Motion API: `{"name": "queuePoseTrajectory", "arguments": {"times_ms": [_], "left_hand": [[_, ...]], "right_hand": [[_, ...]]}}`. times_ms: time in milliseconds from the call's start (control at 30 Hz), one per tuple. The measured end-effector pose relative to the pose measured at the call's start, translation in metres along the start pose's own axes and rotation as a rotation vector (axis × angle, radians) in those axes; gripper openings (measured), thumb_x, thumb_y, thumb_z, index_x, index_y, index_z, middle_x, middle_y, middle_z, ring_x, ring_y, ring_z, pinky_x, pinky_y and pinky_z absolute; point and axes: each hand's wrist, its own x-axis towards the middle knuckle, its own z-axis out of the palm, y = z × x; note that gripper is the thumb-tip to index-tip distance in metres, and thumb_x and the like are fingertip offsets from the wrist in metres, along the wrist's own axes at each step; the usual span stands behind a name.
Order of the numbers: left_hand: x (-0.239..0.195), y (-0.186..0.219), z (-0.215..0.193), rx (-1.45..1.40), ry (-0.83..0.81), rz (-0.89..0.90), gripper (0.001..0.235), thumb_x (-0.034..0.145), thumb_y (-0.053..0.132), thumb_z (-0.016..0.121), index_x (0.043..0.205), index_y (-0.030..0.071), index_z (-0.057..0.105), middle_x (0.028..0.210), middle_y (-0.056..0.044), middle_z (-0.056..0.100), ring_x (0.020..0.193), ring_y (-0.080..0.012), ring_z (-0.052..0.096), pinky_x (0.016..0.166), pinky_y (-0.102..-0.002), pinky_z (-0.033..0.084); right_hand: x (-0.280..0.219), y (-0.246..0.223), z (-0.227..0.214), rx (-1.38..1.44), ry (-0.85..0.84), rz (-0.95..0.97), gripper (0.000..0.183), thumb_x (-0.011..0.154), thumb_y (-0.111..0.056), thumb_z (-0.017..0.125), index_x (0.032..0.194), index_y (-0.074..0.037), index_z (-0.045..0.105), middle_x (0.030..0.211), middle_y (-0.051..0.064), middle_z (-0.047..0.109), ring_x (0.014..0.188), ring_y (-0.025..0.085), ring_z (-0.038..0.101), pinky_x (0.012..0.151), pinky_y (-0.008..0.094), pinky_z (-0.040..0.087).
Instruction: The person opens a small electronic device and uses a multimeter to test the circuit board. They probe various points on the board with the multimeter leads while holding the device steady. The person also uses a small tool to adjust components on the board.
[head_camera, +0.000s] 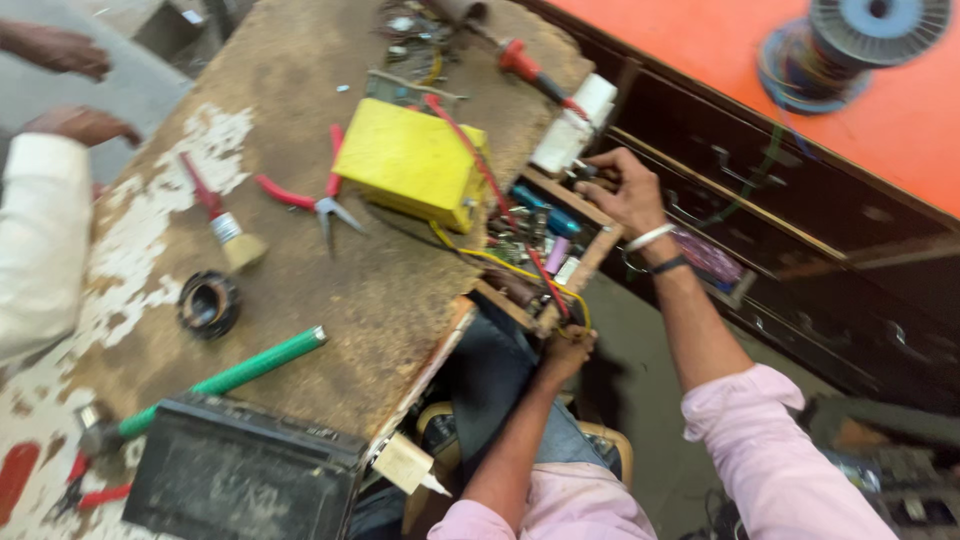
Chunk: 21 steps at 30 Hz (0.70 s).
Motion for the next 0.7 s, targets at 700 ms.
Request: {"name": "queuePoseTrajectory", "arguments": {"times_ms": [700], "left_hand": [[-0.025, 0.013, 0.006, 0.487, -0.077, -0.027, 0.051, 0.095, 0.049, 0.063, 0.109, 0.003, 0.079, 0.111, -0.02, 0.077, 0.104, -0.0348, 0.073, 0.092, -0.045, 0.056]], "right_hand": [[0.023, 0.03, -0.014, -0.393, 0.01, 0.008, 0.036, 0.094, -0.029, 0.091, 0.092, 0.003, 0.076, 0.077, 0.011, 0.072, 0.069, 0.015, 0.064, 0.067, 0.03, 0.052]]}}
